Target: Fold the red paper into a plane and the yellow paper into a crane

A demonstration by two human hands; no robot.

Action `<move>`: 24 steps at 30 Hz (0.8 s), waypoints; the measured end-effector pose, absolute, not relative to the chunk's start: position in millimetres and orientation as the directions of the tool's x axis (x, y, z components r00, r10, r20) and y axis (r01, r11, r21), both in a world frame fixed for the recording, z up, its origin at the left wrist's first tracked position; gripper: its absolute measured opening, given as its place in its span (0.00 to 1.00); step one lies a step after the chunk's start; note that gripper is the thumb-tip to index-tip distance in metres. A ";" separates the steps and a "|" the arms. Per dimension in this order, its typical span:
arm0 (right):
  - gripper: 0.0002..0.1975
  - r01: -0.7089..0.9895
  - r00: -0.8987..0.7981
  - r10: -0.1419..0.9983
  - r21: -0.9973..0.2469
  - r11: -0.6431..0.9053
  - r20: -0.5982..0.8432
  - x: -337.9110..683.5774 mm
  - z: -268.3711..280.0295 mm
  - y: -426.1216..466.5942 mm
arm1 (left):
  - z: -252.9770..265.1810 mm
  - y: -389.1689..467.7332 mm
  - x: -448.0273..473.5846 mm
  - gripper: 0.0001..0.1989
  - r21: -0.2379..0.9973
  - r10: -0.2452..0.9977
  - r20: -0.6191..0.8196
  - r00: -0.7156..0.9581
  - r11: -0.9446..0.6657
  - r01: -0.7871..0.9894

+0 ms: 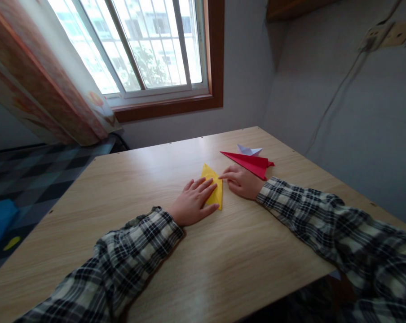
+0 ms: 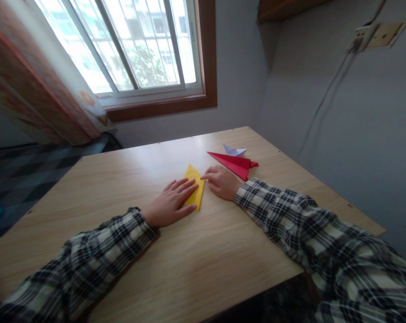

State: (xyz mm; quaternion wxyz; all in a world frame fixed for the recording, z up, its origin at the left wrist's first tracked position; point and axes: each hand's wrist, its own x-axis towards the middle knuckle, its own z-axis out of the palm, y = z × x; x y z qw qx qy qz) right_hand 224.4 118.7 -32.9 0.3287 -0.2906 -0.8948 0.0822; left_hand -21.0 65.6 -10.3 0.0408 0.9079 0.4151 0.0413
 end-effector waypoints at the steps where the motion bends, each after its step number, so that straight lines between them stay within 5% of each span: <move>1: 0.17 0.473 -0.633 0.557 -0.301 0.828 0.538 224.7 -32.8 118.4 | -10.4 65.7 -20.9 0.35 0.110 0.757 0.043 0.652 -0.653 0.750; 11: 0.16 0.545 -0.699 0.574 -0.201 0.814 0.427 225.4 -32.6 116.6 | -10.4 66.0 -20.1 0.35 0.118 0.754 0.041 0.656 -0.656 0.746; 24: 0.14 0.469 -0.684 0.493 -0.194 0.862 0.538 224.7 -27.8 114.1 | -11.7 66.4 -21.8 0.35 0.122 0.754 0.046 0.655 -0.655 0.746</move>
